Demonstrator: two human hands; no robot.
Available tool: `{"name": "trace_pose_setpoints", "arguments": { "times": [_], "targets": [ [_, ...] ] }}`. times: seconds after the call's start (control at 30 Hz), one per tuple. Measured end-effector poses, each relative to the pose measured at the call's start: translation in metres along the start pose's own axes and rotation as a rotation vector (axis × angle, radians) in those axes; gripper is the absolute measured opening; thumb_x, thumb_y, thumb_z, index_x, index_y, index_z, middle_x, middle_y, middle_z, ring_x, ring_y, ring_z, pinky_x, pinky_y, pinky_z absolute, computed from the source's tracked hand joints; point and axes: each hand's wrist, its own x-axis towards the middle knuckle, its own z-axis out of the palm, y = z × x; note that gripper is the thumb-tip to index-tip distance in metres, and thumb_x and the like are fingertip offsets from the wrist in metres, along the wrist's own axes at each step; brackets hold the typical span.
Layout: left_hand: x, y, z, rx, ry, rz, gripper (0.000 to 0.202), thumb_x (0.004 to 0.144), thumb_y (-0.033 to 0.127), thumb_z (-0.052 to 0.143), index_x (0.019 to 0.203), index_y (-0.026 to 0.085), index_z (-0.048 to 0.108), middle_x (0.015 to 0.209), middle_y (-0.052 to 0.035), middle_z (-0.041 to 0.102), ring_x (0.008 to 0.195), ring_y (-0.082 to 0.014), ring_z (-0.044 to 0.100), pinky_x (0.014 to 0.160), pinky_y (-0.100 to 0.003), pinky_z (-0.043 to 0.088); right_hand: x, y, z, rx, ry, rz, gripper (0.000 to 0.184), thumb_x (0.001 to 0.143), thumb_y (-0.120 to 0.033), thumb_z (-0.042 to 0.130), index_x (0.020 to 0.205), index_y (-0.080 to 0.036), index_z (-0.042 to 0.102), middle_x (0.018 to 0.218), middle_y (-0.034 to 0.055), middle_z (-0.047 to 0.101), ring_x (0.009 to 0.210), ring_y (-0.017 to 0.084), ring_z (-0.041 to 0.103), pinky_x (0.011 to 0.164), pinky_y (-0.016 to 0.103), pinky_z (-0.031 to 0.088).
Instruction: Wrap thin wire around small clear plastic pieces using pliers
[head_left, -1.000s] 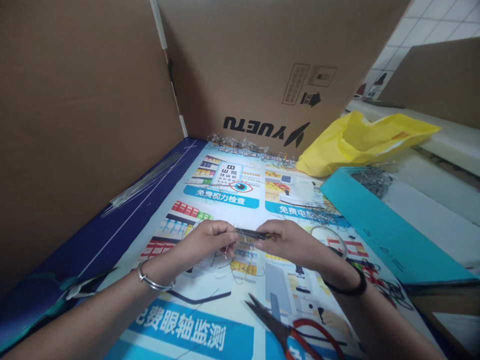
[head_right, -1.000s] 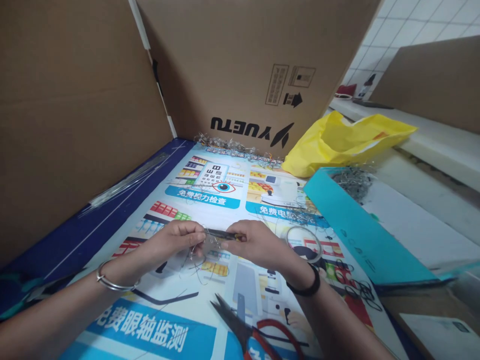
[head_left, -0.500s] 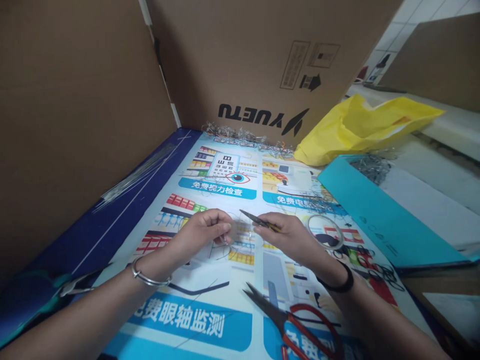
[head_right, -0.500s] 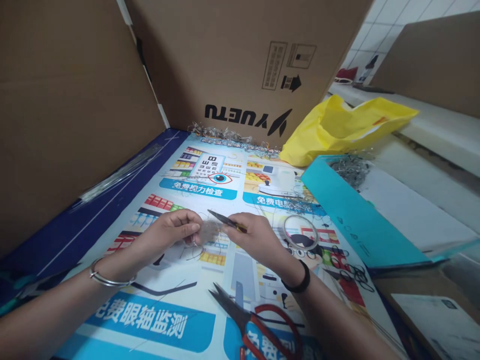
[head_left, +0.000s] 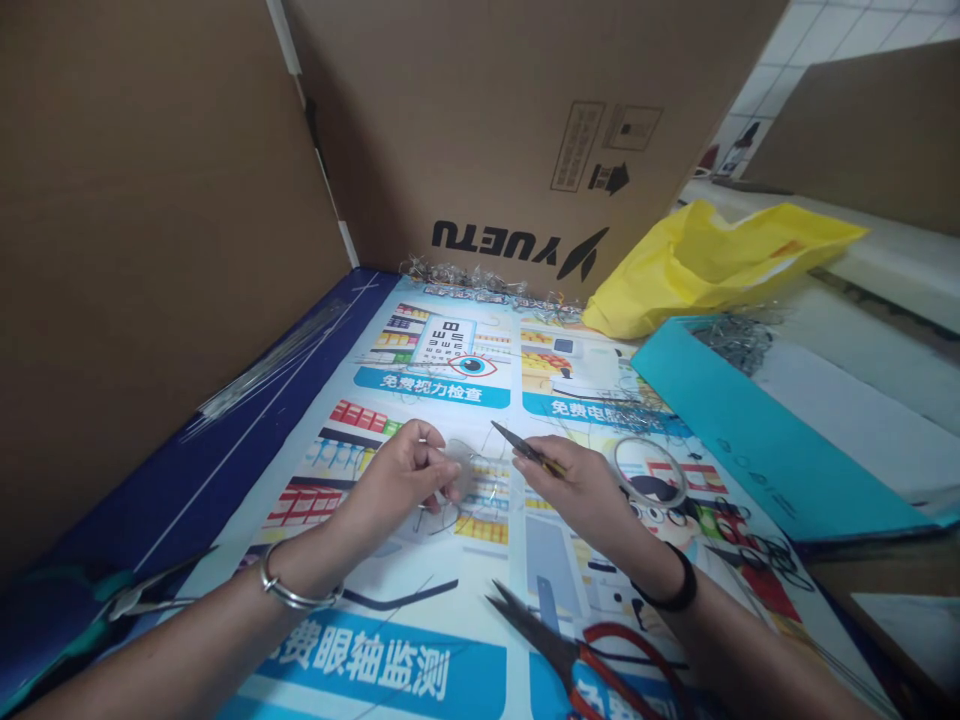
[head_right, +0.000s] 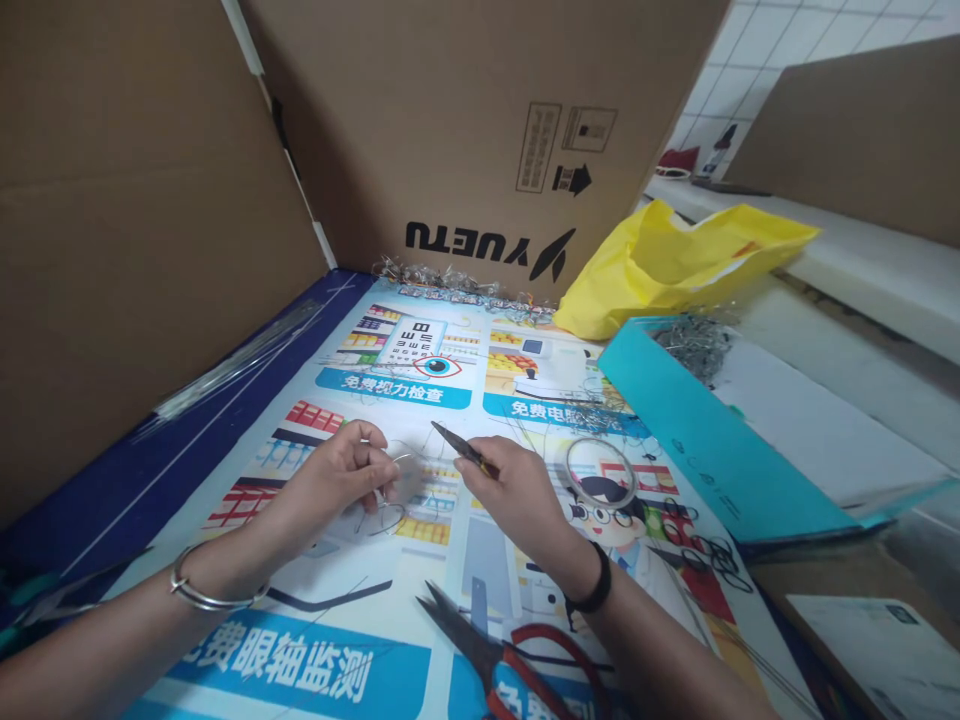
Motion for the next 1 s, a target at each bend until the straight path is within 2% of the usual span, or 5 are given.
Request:
{"name": "trace_pose_setpoints", "arguments": {
  "times": [0.13,0.27,0.43,0.83,1.0],
  "targets": [
    [-0.003,0.003,0.001,-0.025,-0.005,-0.018,0.029,0.076,0.027,0.063,0.097,0.018,0.045,0.059,0.0038,0.062,0.050,-0.0096,0.054,0.048,-0.021,0.044,-0.002,0.005,0.003,-0.009,0.054,0.014,0.016,0.082,-0.031,0.050,0.086,-0.021,0.062,0.077,-0.0002,0.063,0.070,0.014,0.056,0.061,0.024,0.038],
    [-0.004,0.004,0.003,-0.071,-0.001,-0.092,0.022,0.074,0.029,0.064,0.086,0.016,0.052,0.060,0.0010,0.063,0.052,-0.0101,0.055,0.052,-0.022,0.045,-0.005,0.006,0.004,0.021,0.074,0.024,0.015,0.083,-0.030,0.050,0.086,-0.021,0.062,0.075,-0.0008,0.062,0.069,0.013,0.056,0.061,0.023,0.039],
    [-0.007,0.003,0.004,-0.153,0.005,-0.129,0.019,0.075,0.030,0.064,0.077,0.016,0.051,0.063,-0.0002,0.064,0.057,-0.0096,0.056,0.056,-0.021,0.043,-0.008,0.004,0.004,0.012,0.100,0.011,0.015,0.083,-0.029,0.050,0.085,-0.020,0.062,0.075,-0.0002,0.061,0.068,0.013,0.055,0.061,0.023,0.039],
    [-0.008,0.001,0.005,-0.267,-0.060,-0.157,0.024,0.077,0.038,0.063,0.073,0.015,0.056,0.076,-0.0034,0.063,0.071,-0.0143,0.061,0.063,-0.025,0.047,-0.011,0.008,0.012,0.065,0.146,0.029,0.020,0.084,-0.033,0.049,0.090,-0.020,0.062,0.083,0.0031,0.064,0.074,0.016,0.057,0.063,0.025,0.041],
    [-0.007,-0.002,0.003,-0.279,-0.077,-0.162,0.025,0.079,0.039,0.060,0.076,0.014,0.058,0.079,-0.0042,0.062,0.071,-0.0146,0.061,0.063,-0.026,0.047,-0.011,0.008,0.013,0.063,0.127,0.014,0.018,0.084,-0.033,0.049,0.085,-0.019,0.062,0.076,0.0019,0.061,0.069,0.014,0.055,0.061,0.025,0.040]
  ]
}}
